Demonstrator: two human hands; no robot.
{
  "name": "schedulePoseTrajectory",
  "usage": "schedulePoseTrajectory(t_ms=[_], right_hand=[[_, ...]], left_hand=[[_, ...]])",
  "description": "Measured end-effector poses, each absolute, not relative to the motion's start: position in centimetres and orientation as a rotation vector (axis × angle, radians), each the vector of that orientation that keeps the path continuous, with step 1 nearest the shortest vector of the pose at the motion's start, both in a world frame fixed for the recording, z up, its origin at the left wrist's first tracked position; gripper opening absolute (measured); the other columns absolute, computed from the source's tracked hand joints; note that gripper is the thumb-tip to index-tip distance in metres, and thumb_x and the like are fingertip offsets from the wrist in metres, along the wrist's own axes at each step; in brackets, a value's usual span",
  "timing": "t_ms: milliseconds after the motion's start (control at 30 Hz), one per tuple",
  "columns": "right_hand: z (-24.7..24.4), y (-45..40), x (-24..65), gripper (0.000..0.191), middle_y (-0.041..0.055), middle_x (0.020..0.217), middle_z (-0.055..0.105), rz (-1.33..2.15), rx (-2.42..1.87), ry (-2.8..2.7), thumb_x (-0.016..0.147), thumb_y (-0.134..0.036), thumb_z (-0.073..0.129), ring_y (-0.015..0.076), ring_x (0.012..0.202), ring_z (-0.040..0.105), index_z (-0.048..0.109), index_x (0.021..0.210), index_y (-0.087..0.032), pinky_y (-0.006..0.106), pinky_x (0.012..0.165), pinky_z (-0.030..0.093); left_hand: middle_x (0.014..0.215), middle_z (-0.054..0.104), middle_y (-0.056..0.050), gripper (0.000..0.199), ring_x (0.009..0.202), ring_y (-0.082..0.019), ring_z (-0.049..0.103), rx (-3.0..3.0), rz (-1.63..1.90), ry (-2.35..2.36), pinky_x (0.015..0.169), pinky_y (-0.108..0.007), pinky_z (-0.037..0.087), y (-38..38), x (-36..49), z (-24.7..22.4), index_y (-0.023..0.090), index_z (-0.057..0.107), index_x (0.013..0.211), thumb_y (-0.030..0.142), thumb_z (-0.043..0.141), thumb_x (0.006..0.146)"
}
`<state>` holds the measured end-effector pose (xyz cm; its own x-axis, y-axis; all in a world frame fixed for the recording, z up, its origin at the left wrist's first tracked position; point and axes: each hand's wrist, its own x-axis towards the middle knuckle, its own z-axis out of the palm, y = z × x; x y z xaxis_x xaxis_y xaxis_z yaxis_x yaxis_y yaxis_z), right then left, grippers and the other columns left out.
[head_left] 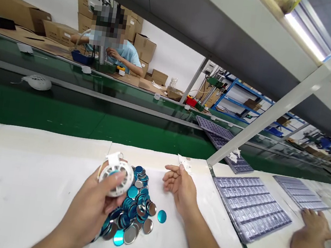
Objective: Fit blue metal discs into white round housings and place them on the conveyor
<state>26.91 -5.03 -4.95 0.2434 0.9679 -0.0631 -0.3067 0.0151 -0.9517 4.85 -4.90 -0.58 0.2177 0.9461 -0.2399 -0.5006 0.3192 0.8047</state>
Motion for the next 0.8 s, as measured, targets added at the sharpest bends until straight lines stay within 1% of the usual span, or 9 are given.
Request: schedulePoseTrajectory(t_ms=[67,100,167,200,233,300,400,600,800], right_hand=[[-5.9,-4.6,27.5,0.056,0.0035,0.064,0.066,1.151,-1.147,-0.734,0.086,-0.07,0.059,0.0115,0.05,0.056,0.071,0.091,-0.015,0.02,0.044,0.045],[-6.1,-4.5,27.6,0.056,0.0042,0.064,0.067,1.153,-1.162,-0.724,0.085,-0.069,0.06,0.0118,0.05,0.056,0.071,0.09,-0.014,0.021,0.044,0.044],[-6.4,-4.5,27.3,0.058,0.0055,0.064,0.068,1.162,-1.184,-0.722,0.083,-0.069,0.062,0.0127,0.049,0.056,0.072,0.09,-0.013,0.022,0.043,0.044],[-6.4,-4.6,27.1,0.058,0.0057,0.063,0.068,1.165,-1.195,-0.724,0.082,-0.069,0.063,0.0128,0.048,0.056,0.072,0.089,-0.012,0.022,0.043,0.043],[-6.4,-4.7,26.9,0.058,0.0055,0.063,0.068,1.165,-1.204,-0.727,0.082,-0.069,0.064,0.0127,0.048,0.056,0.072,0.089,-0.012,0.022,0.043,0.043],[-6.3,-4.9,26.7,0.054,0.0046,0.063,0.068,1.158,-1.223,-0.735,0.081,-0.066,0.065,0.0126,0.049,0.056,0.072,0.089,-0.013,0.022,0.043,0.043],[-6.2,-5.0,26.7,0.045,0.003,0.063,0.067,1.137,-1.256,-0.755,0.08,-0.058,0.068,0.0121,0.05,0.056,0.071,0.088,-0.014,0.021,0.044,0.042],[-6.4,-5.0,26.5,0.03,0.0,0.06,0.064,1.095,-1.306,-0.832,0.079,-0.045,0.069,0.0104,0.047,0.052,0.069,0.084,-0.015,0.02,0.042,0.038],[-6.8,-5.1,26.0,0.025,-0.0019,0.057,0.061,1.045,-1.373,-0.914,0.079,-0.04,0.067,0.0093,0.045,0.047,0.069,0.082,-0.016,0.02,0.041,0.035]], left_hand=[[0.065,0.06,-0.001,0.025,0.046,-0.009,0.049,0.592,1.147,0.856,0.037,-0.016,0.039,-3.6,4.5,-0.7,0.017,0.061,0.09,0.041,0.069,0.088],[0.072,0.064,-0.004,0.028,0.05,-0.011,0.055,0.553,1.166,0.867,0.039,-0.018,0.044,-3.1,4.3,-0.6,0.015,0.062,0.093,0.043,0.059,0.095],[0.089,0.069,-0.013,0.038,0.067,-0.018,0.069,0.479,1.189,0.876,0.049,-0.022,0.055,-2.3,4.2,-0.5,0.011,0.061,0.106,0.044,0.042,0.102],[0.099,0.07,-0.017,0.04,0.077,-0.021,0.073,0.449,1.191,0.874,0.055,-0.024,0.059,-2.0,4.2,-0.5,0.009,0.06,0.113,0.042,0.038,0.104],[0.106,0.069,-0.021,0.041,0.087,-0.024,0.075,0.424,1.189,0.873,0.061,-0.025,0.061,-1.9,4.2,-0.4,0.008,0.058,0.119,0.04,0.037,0.104],[0.117,0.067,-0.026,0.039,0.098,-0.028,0.075,0.384,1.175,0.88,0.066,-0.027,0.063,-1.9,4.3,-0.3,0.007,0.052,0.126,0.036,0.04,0.104],[0.125,0.064,-0.031,0.037,0.101,-0.029,0.075,0.358,1.164,0.896,0.067,-0.028,0.063,-2.2,4.3,-0.3,0.007,0.046,0.128,0.033,0.045,0.102],[0.127,0.067,-0.025,0.03,0.083,-0.02,0.073,0.483,1.092,0.849,0.064,-0.028,0.06,-2.9,4.4,-0.5,0.01,0.056,0.119,0.032,0.046,0.101],[0.109,0.073,-0.016,0.035,0.084,-0.023,0.07,0.719,1.033,0.815,0.068,-0.031,0.057,-4.1,5.1,-1.1,0.013,0.062,0.114,0.042,0.053,0.098]])
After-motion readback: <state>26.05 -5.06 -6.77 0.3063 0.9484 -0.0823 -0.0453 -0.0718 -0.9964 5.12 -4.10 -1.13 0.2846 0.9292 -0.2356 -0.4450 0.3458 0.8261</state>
